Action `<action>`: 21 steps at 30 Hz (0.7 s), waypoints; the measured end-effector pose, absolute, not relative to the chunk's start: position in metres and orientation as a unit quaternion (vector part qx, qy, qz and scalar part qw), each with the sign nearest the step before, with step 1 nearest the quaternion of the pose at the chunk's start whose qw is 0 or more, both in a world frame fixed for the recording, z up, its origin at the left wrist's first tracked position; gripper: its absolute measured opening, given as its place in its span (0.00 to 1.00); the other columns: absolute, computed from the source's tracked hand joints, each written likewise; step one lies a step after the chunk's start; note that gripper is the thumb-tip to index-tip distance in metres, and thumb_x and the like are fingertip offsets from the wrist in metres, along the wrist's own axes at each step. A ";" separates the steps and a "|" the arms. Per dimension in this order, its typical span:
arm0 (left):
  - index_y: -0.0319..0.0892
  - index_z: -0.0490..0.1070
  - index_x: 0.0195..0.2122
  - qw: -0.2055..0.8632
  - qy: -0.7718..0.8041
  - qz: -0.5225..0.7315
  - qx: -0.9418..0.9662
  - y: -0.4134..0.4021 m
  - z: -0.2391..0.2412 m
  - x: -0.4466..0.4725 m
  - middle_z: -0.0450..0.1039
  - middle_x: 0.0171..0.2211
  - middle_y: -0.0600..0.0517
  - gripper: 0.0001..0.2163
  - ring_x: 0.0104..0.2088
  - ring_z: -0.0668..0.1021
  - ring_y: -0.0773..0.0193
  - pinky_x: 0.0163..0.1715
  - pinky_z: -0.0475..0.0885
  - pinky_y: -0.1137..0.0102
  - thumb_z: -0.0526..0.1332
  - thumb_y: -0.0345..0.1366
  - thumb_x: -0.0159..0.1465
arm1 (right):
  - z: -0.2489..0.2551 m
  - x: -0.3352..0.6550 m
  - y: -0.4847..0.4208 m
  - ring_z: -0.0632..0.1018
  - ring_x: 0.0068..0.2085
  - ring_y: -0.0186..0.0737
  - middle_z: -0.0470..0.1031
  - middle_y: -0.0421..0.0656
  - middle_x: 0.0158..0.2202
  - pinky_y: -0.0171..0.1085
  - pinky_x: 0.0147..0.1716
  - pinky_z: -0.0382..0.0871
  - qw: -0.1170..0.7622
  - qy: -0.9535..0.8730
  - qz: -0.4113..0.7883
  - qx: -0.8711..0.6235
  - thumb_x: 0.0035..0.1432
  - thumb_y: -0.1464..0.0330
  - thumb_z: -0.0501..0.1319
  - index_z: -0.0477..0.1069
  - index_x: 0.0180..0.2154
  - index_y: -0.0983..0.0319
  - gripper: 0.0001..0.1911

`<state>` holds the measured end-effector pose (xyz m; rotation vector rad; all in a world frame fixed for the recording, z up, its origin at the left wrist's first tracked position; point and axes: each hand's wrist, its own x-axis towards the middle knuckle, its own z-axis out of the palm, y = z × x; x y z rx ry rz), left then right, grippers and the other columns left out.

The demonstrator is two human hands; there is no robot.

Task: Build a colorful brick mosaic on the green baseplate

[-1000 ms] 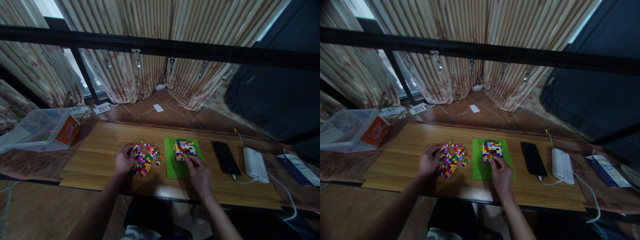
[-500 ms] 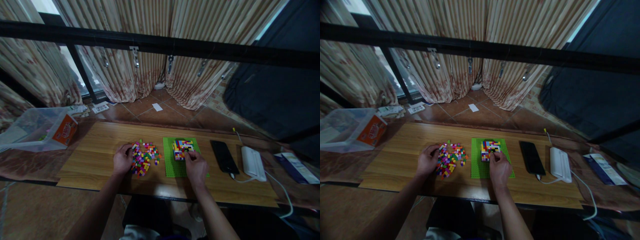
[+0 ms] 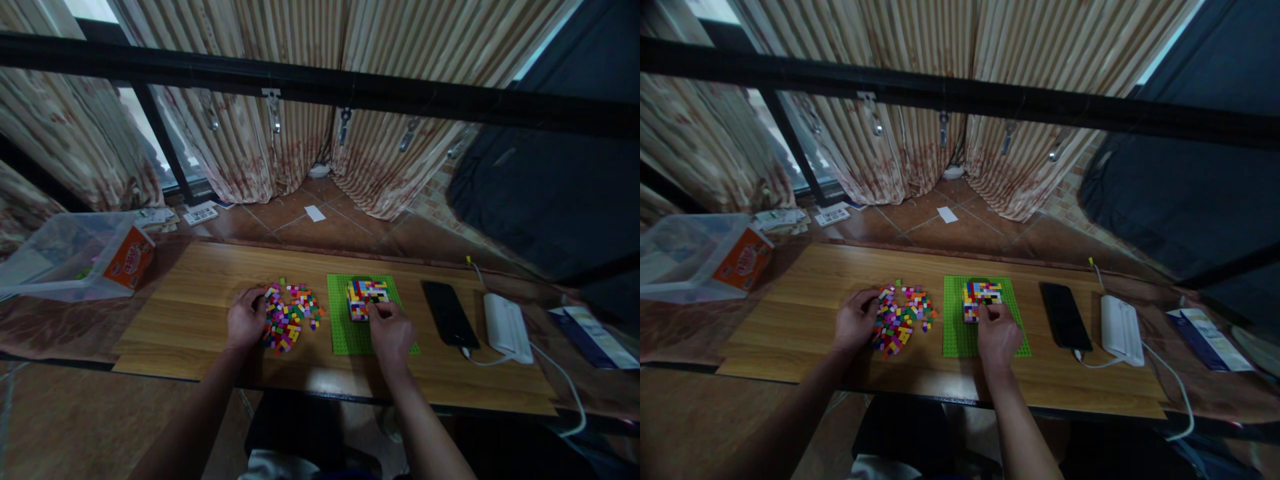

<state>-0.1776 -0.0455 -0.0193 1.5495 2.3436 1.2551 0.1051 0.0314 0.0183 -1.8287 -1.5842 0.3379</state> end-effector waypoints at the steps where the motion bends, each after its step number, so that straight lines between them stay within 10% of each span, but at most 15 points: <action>1: 0.42 0.76 0.38 0.032 0.760 0.409 0.504 -0.046 -0.019 -0.178 0.78 0.39 0.46 0.10 0.42 0.78 0.54 0.46 0.74 0.59 0.55 0.33 0.61 | 0.018 0.106 0.032 0.77 0.28 0.48 0.80 0.49 0.27 0.40 0.29 0.61 0.351 -0.610 0.142 -0.696 0.56 0.55 0.60 0.76 0.28 0.62 0.17; 10: 0.41 0.76 0.38 0.034 0.755 0.416 0.506 -0.045 -0.018 -0.176 0.78 0.39 0.45 0.10 0.42 0.78 0.54 0.47 0.73 0.59 0.55 0.34 0.61 | 0.011 0.135 0.037 0.77 0.31 0.47 0.79 0.52 0.31 0.41 0.32 0.66 0.429 -0.602 0.158 -0.655 0.58 0.49 0.57 0.76 0.34 0.66 0.25; 21: 0.41 0.76 0.38 0.030 0.753 0.415 0.509 -0.045 -0.019 -0.177 0.78 0.39 0.45 0.10 0.42 0.78 0.54 0.47 0.73 0.58 0.56 0.33 0.61 | -0.006 0.127 0.065 0.71 0.51 0.59 0.74 0.63 0.48 0.53 0.51 0.62 0.328 -0.683 0.065 -0.650 0.60 0.47 0.52 0.70 0.51 0.71 0.35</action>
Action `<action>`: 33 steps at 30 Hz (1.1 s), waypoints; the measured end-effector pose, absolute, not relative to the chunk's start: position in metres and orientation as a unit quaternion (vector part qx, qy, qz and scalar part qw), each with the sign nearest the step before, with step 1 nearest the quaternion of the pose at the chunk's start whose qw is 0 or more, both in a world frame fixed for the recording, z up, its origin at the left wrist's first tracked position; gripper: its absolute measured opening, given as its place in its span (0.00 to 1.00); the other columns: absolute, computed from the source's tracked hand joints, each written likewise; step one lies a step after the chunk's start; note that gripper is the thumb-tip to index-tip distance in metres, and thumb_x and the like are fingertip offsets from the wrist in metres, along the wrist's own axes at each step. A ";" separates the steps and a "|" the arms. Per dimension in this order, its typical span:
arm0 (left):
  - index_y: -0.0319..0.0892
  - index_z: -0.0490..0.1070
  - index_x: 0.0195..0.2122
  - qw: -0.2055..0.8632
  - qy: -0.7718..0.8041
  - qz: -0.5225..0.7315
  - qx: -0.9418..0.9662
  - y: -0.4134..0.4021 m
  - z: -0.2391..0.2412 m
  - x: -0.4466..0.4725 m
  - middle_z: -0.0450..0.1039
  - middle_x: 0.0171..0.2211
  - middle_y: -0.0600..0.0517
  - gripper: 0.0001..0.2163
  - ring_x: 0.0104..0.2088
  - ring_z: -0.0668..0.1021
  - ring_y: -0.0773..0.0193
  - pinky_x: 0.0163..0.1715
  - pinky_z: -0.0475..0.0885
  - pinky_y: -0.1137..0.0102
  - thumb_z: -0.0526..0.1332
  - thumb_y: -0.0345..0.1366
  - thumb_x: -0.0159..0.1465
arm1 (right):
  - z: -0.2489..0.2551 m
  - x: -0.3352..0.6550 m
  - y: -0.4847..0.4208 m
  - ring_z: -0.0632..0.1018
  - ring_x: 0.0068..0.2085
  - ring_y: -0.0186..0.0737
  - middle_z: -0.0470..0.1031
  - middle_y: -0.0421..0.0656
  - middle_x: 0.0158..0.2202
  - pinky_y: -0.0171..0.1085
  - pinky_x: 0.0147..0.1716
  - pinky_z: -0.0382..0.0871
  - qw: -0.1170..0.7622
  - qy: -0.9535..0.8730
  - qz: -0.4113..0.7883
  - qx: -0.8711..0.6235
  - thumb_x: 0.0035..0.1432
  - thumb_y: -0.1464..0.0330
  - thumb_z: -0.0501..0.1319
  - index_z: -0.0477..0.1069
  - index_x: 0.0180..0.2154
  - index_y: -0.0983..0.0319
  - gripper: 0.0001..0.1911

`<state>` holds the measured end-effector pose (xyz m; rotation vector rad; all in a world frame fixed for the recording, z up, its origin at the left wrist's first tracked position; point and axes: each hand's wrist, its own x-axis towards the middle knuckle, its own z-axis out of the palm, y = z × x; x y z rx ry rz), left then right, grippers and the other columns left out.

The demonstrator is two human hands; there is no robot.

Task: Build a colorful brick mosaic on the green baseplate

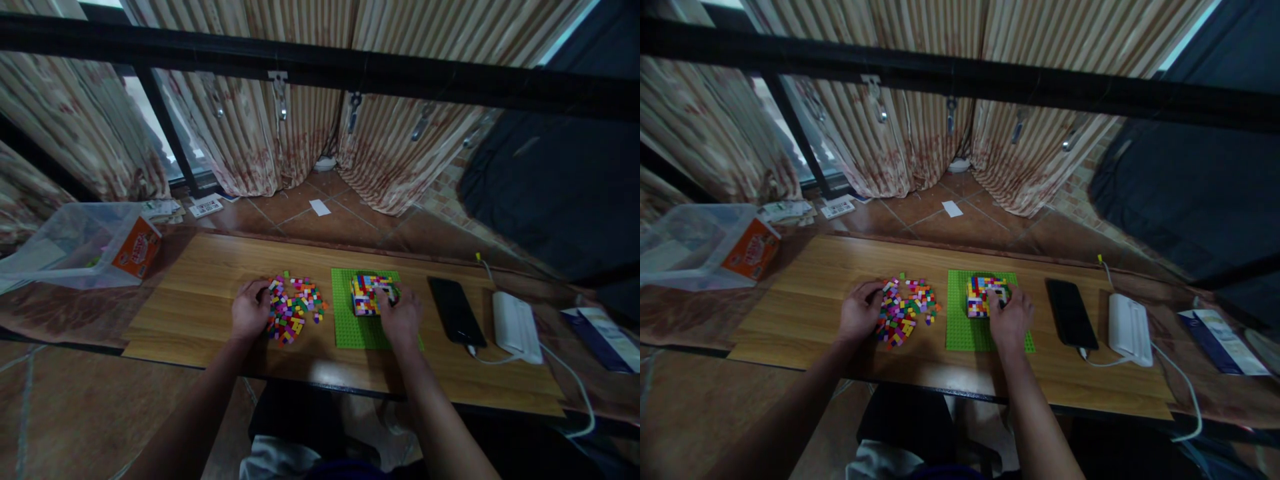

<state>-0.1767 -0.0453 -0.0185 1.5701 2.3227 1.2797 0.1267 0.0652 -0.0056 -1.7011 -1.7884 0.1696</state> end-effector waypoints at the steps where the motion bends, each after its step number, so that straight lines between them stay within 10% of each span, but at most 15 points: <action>1: 0.42 0.76 0.38 0.030 0.754 0.416 0.507 -0.045 -0.019 -0.177 0.78 0.39 0.45 0.10 0.42 0.78 0.54 0.47 0.73 0.58 0.56 0.33 0.61 | -0.007 0.126 0.065 0.71 0.51 0.59 0.74 0.63 0.47 0.53 0.50 0.62 0.327 -0.683 0.067 -0.650 0.60 0.47 0.52 0.70 0.51 0.71 0.35; 23: 0.42 0.76 0.38 0.040 0.759 0.418 0.497 -0.047 -0.016 -0.171 0.77 0.40 0.47 0.09 0.43 0.77 0.57 0.48 0.73 0.61 0.56 0.29 0.61 | 0.004 0.116 0.038 0.72 0.51 0.56 0.73 0.60 0.49 0.51 0.50 0.63 0.375 -0.724 0.011 -0.579 0.65 0.54 0.52 0.70 0.52 0.69 0.27; 33: 0.42 0.76 0.37 0.042 0.758 0.419 0.498 -0.047 -0.017 -0.171 0.77 0.40 0.46 0.08 0.43 0.77 0.56 0.48 0.73 0.60 0.57 0.29 0.61 | -0.005 0.058 -0.019 0.73 0.45 0.46 0.77 0.47 0.42 0.45 0.48 0.63 0.317 -0.829 0.161 -0.431 0.66 0.64 0.53 0.75 0.43 0.60 0.13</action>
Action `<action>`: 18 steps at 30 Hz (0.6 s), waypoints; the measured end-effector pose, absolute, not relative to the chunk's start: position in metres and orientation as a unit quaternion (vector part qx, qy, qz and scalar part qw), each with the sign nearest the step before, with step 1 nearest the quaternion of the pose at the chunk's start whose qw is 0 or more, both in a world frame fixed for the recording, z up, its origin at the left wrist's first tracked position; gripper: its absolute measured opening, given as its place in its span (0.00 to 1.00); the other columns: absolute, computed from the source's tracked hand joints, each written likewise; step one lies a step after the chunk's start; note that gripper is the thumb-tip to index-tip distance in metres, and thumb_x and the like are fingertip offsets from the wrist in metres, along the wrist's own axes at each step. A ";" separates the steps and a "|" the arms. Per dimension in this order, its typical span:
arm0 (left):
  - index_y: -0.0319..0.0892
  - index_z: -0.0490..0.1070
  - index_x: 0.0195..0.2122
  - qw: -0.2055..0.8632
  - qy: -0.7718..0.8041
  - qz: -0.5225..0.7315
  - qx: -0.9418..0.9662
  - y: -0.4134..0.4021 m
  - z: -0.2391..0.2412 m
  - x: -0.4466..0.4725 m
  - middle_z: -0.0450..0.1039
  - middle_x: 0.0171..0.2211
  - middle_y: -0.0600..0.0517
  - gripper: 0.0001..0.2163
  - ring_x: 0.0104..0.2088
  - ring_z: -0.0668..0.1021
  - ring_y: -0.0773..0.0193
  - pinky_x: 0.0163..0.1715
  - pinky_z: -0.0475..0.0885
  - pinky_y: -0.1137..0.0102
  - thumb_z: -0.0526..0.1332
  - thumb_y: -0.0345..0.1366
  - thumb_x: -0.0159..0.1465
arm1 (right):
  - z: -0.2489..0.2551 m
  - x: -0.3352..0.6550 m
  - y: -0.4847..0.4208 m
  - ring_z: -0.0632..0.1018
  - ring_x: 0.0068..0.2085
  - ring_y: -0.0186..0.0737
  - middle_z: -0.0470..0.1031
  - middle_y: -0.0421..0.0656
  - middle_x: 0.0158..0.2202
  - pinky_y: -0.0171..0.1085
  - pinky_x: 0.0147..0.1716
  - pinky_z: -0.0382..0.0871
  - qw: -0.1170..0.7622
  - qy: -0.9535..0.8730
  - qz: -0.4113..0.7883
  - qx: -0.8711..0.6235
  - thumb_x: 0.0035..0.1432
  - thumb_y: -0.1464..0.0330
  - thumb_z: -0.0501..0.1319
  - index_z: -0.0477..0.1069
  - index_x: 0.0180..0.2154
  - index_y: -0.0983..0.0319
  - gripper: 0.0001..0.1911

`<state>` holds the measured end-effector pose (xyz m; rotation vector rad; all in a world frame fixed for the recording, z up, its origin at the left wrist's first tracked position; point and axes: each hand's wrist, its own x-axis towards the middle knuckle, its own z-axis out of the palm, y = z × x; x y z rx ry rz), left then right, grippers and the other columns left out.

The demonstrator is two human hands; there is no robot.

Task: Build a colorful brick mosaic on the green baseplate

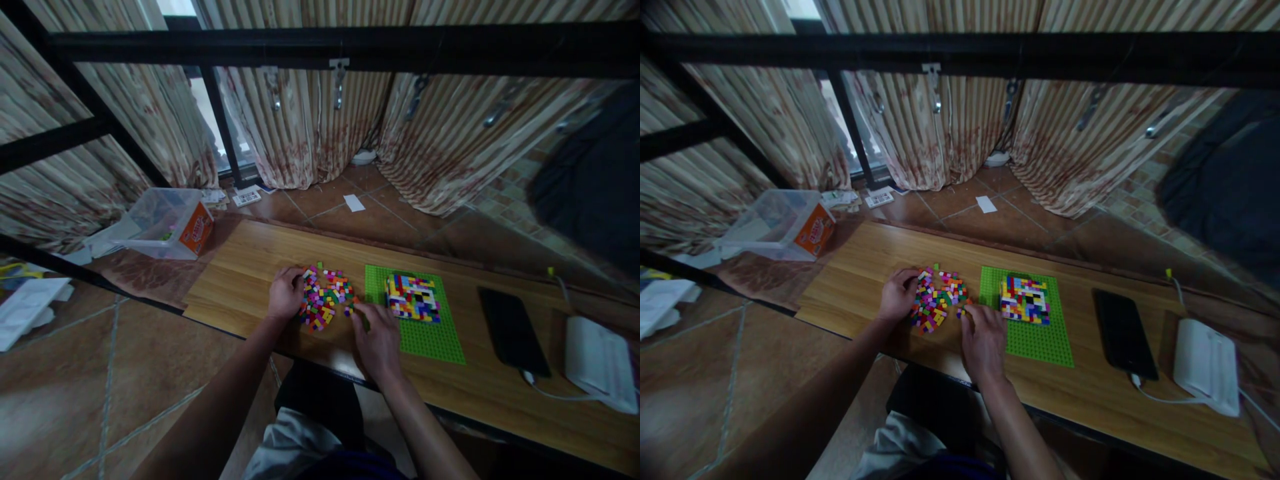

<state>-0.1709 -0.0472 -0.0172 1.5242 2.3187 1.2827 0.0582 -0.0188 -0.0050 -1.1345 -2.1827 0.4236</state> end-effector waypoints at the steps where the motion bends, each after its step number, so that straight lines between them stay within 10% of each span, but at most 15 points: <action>1: 0.42 0.76 0.37 0.044 0.758 0.418 0.498 -0.047 -0.017 -0.171 0.77 0.40 0.46 0.08 0.43 0.77 0.57 0.48 0.73 0.60 0.57 0.29 0.61 | -0.006 0.056 -0.016 0.73 0.44 0.46 0.77 0.47 0.42 0.44 0.47 0.63 0.314 -0.828 0.165 -0.435 0.66 0.65 0.53 0.75 0.43 0.61 0.13; 18: 0.43 0.76 0.37 0.041 0.758 0.421 0.496 -0.047 -0.017 -0.170 0.77 0.40 0.47 0.09 0.43 0.77 0.56 0.48 0.73 0.59 0.57 0.28 0.61 | -0.002 0.023 0.017 0.74 0.38 0.46 0.74 0.48 0.34 0.43 0.41 0.65 0.222 -0.832 0.137 -0.489 0.57 0.68 0.58 0.76 0.31 0.60 0.08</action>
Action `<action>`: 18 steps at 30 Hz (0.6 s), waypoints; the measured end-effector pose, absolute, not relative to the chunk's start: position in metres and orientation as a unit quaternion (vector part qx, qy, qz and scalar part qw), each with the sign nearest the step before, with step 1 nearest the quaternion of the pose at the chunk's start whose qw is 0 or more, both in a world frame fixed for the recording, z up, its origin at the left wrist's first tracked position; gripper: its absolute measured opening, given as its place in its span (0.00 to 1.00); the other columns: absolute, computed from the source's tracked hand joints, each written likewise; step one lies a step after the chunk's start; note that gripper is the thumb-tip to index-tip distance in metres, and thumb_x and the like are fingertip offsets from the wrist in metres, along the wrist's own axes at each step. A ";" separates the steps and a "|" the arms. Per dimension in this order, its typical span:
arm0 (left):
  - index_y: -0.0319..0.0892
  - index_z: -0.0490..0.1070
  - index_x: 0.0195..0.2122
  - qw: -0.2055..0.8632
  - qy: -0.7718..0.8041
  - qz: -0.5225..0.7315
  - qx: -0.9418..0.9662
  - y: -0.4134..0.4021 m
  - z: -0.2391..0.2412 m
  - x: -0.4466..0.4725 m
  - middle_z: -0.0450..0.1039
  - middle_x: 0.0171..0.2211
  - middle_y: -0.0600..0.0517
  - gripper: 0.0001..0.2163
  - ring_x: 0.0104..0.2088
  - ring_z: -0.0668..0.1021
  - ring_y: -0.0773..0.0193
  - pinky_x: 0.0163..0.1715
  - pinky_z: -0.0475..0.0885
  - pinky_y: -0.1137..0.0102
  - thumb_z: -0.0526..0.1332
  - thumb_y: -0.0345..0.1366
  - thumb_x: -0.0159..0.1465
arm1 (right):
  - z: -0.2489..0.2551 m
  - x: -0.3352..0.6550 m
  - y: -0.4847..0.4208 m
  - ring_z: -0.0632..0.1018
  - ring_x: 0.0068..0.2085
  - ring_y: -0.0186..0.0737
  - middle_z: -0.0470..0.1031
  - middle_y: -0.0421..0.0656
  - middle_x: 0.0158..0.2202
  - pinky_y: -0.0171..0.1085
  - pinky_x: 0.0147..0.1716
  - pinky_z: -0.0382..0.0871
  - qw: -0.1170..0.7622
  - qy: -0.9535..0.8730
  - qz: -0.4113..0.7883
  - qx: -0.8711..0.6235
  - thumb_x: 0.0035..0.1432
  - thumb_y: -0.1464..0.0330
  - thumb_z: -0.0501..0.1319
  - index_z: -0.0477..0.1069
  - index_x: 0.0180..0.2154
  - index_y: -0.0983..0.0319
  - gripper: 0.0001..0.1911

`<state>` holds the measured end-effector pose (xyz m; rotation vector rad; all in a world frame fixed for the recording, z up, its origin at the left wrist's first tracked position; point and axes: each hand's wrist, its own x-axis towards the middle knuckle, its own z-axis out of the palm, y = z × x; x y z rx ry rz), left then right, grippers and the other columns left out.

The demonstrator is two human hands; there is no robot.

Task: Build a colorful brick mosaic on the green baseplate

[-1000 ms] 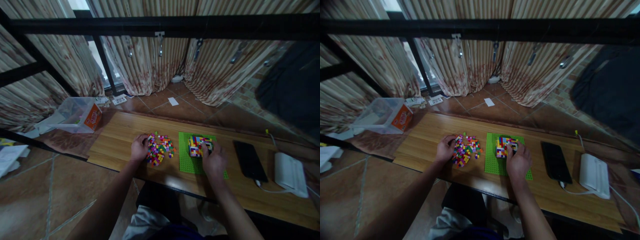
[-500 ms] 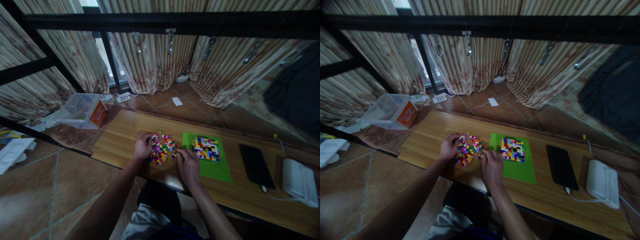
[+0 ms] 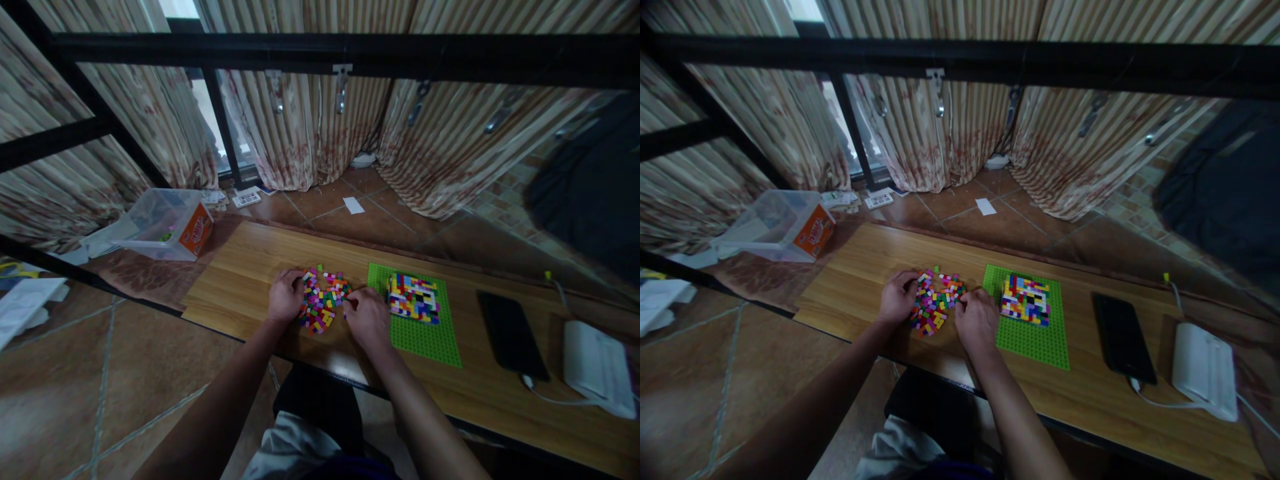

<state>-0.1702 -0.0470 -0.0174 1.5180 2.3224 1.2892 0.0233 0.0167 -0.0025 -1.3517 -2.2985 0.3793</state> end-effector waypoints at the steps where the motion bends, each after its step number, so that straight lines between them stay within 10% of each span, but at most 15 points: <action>1: 0.42 0.76 0.38 0.042 0.758 0.422 0.495 -0.047 -0.018 -0.170 0.77 0.40 0.46 0.09 0.43 0.77 0.56 0.48 0.73 0.59 0.57 0.28 0.61 | -0.002 0.024 0.017 0.74 0.39 0.46 0.75 0.47 0.34 0.43 0.41 0.65 0.225 -0.835 0.150 -0.480 0.57 0.68 0.58 0.75 0.30 0.60 0.08; 18: 0.42 0.75 0.38 0.052 0.751 0.436 0.493 -0.048 -0.013 -0.174 0.78 0.40 0.47 0.09 0.43 0.78 0.56 0.48 0.74 0.60 0.56 0.35 0.63 | 0.017 0.048 -0.014 0.75 0.29 0.36 0.79 0.41 0.30 0.37 0.34 0.69 0.435 -0.444 0.639 -0.453 0.45 0.58 0.70 0.79 0.35 0.60 0.16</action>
